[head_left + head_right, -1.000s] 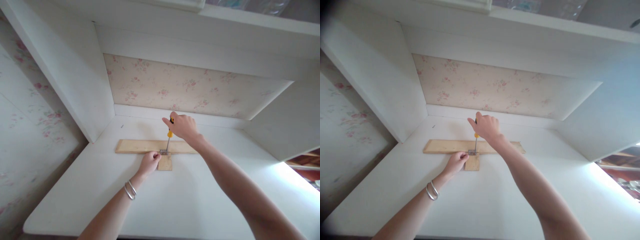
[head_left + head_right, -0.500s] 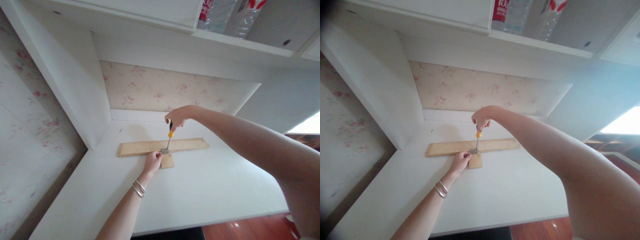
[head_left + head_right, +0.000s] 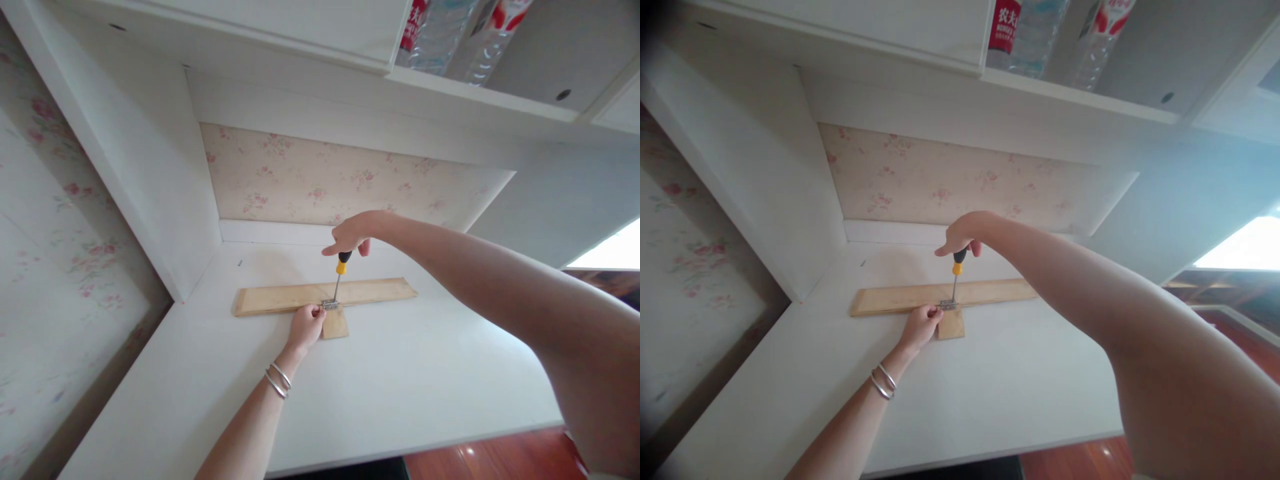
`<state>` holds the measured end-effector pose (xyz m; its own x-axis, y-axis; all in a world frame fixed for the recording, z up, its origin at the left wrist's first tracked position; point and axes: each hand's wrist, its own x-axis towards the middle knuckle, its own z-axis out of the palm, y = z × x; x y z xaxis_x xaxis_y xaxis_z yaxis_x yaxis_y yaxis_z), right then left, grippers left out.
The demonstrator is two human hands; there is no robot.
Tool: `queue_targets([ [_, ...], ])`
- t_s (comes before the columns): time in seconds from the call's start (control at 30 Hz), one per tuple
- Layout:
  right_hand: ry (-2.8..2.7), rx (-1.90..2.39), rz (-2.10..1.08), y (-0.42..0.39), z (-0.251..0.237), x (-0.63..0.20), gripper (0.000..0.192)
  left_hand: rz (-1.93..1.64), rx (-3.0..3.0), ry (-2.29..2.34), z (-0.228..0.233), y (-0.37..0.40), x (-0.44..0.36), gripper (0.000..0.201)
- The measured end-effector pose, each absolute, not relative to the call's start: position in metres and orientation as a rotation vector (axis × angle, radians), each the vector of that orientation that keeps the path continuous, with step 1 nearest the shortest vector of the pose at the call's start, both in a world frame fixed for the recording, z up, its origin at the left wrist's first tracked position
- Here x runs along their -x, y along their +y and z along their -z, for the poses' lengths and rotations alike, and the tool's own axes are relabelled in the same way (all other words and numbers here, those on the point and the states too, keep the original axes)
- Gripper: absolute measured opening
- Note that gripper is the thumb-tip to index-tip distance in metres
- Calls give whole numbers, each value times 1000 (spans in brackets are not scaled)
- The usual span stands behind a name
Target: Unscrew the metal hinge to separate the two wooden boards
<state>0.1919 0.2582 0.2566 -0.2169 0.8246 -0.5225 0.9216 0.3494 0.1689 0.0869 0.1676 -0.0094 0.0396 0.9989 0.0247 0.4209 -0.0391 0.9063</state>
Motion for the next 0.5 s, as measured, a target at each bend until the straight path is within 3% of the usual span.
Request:
queue_targets([
  [0.13, 2115, -1435, 205, 262, -258, -196, 38, -985, -1562, 1451, 10, 168, -87, 24],
  [0.27, 2239, -1405, 223, 259, -259, -200, 63, -963, -1571, 1463, 9, 169, -86, 25],
  [0.5, 2195, -1329, 236, 257, -260, -204, 39, -969, -1558, 1443, 9, 169, -87, 26],
])
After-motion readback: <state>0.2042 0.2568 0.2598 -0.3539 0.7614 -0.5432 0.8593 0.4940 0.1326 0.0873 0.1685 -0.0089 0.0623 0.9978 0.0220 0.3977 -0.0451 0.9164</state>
